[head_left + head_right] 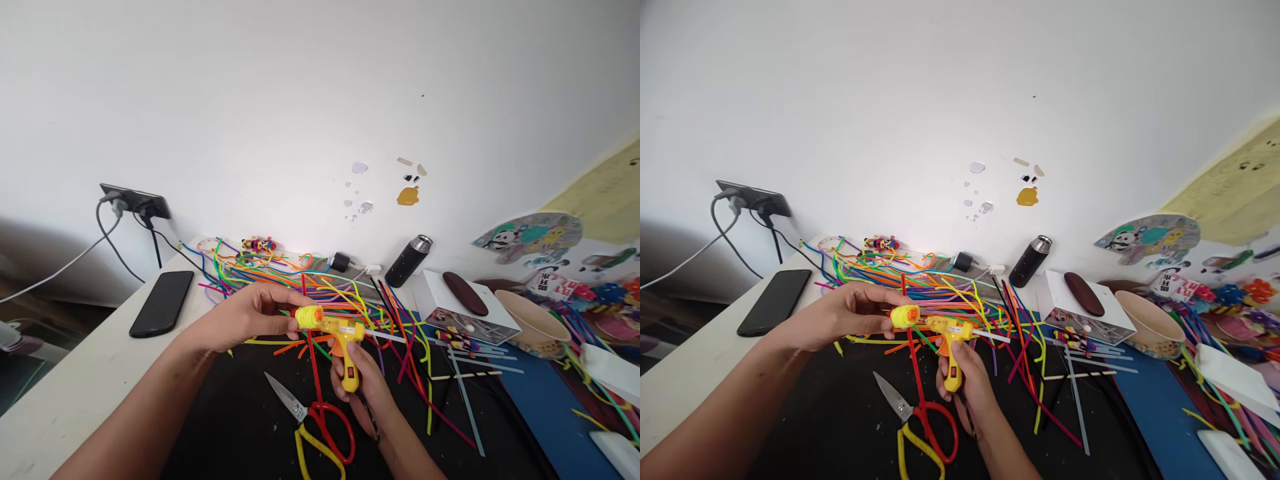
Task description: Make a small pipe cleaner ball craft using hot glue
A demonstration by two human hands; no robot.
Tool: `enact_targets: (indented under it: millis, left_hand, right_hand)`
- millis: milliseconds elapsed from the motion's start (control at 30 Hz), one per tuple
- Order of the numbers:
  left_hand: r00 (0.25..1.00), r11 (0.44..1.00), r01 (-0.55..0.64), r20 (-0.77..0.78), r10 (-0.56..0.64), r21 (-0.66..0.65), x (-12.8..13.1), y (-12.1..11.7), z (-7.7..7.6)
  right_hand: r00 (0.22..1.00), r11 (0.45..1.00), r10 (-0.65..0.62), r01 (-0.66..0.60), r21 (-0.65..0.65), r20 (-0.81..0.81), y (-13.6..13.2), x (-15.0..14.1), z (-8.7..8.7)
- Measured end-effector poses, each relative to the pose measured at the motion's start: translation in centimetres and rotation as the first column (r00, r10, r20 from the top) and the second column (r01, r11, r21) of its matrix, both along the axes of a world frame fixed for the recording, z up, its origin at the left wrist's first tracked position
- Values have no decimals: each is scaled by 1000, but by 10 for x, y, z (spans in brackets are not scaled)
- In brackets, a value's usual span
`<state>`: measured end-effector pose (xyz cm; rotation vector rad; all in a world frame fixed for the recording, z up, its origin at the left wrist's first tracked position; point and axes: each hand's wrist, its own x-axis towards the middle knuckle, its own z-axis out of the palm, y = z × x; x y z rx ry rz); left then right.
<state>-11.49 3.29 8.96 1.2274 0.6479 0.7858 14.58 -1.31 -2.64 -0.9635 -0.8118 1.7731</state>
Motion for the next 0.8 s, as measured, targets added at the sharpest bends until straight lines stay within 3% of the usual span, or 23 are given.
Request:
enact_targets:
  millis: [167, 333, 467, 633, 800]
  left_hand:
    - [985, 999, 39, -167, -36, 14, 5, 6, -13]
    - [973, 993, 111, -206, -103, 28, 10, 6, -19]
    - [982, 986, 163, -94, -164, -18, 14, 8, -25]
    - [982, 985, 127, 158, -107, -119, 16, 4, -28]
    - [971, 974, 183, 178, -158, -132, 24, 0, -28]
  right_hand:
    - [997, 996, -63, 60, 64, 50, -2, 12, 22]
    - [996, 986, -80, 71, 152, 50, 0, 20, 41]
    - [998, 979, -57, 49, 199, 35, -4, 23, 56]
    - [999, 972, -29, 20, 235, 34, -7, 23, 68]
    - [991, 961, -38, 1, 275, 128, -8, 23, 78]
